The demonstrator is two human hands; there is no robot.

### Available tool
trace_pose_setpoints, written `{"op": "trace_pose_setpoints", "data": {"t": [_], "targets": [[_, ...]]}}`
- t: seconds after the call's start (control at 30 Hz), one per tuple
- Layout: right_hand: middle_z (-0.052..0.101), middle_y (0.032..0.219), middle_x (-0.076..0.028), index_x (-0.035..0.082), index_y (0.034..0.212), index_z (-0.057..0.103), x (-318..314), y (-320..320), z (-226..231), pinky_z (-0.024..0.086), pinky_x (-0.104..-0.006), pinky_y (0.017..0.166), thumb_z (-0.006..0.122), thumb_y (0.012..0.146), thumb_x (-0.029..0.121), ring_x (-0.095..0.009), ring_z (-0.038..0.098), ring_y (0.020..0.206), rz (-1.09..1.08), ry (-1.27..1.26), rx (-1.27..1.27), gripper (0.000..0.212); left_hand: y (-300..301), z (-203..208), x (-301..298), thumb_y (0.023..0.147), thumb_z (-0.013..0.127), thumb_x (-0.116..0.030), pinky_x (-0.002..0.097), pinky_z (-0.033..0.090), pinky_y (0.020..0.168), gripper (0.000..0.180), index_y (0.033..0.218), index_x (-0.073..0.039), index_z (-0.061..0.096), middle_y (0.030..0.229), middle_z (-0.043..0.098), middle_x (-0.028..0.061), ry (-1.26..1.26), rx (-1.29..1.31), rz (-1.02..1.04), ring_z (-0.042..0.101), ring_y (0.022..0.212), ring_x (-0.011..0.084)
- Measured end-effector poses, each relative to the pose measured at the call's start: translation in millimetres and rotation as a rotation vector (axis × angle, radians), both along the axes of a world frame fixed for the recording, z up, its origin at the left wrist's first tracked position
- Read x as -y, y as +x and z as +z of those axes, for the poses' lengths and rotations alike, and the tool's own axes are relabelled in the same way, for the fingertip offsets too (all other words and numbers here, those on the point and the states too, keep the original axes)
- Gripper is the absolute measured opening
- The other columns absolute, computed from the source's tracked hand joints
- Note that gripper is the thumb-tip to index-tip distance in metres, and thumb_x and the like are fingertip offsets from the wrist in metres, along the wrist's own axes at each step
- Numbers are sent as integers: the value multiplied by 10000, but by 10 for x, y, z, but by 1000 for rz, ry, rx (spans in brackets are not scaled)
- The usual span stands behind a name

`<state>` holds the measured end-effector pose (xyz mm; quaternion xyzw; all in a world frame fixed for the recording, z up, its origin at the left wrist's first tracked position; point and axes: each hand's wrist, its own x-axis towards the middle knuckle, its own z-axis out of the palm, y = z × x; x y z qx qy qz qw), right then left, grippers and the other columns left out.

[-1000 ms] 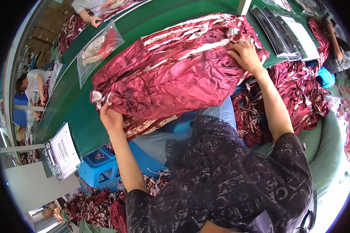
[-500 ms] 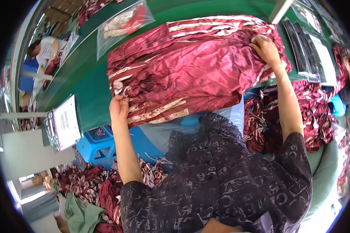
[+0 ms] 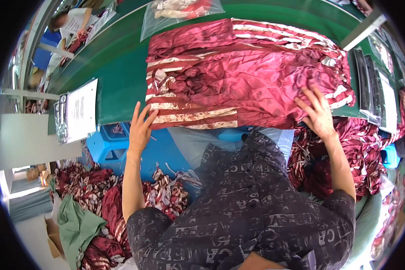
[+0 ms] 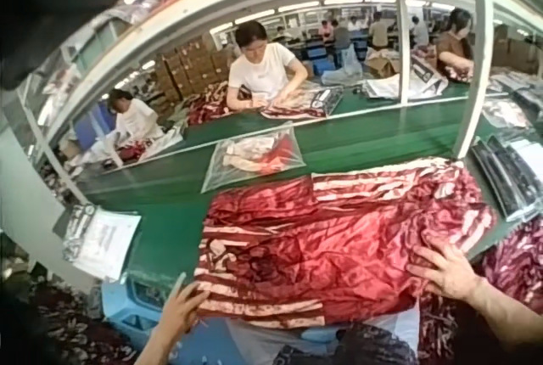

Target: Folding fabric garments and placing them into clear plastic bags on an assembly line.

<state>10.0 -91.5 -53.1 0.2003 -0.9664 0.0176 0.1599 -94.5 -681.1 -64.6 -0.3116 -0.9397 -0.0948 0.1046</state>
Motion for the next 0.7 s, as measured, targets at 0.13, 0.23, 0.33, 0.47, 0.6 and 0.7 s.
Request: {"op": "trace_pose_setpoints", "data": {"t": [0.13,0.23,0.33,0.47,0.6,0.7], "targets": [[561,1351,-75,161,1252,637,-47,-37,88,427,-446,1047,654,855,247,-312,490,1271,104,-72,117,407,-121,-16,68,917,586,22,365,393,1094,215,1082,-49,705,1385,596,17,432,312,0,322,1477,305],[646,1222,-50,151,1217,648,-147,-14,220,483,-416,967,635,905,238,-276,576,1159,168,-182,218,325,-52,170,100,1020,528,-130,338,411,1037,227,979,3,707,1280,673,62,710,507,176,357,1456,284],[649,945,-41,111,1196,646,-367,-77,573,484,-335,732,571,961,178,-198,581,831,35,-527,774,256,-122,396,-59,1046,513,-204,322,435,984,324,909,15,708,1239,689,122,1036,522,314,490,1338,249],[556,731,28,53,974,649,-49,-390,1310,268,-217,434,546,983,140,-66,385,508,-274,-1102,886,135,-612,779,-313,1028,566,-339,262,477,757,412,933,29,727,929,730,102,1012,216,627,594,786,138],[613,798,-12,-25,1159,615,-96,-1062,1118,418,-285,555,484,929,52,-122,459,612,-138,-757,287,275,-1520,855,-565,990,595,-395,356,499,682,435,859,7,695,830,709,105,704,-98,583,606,700,239],[695,839,-111,81,1180,641,-62,-1434,931,508,-339,642,602,959,287,-246,651,705,-508,-528,48,304,-1957,802,-960,978,586,-395,428,516,677,403,853,-24,681,831,712,126,403,-148,696,641,733,345]]}}
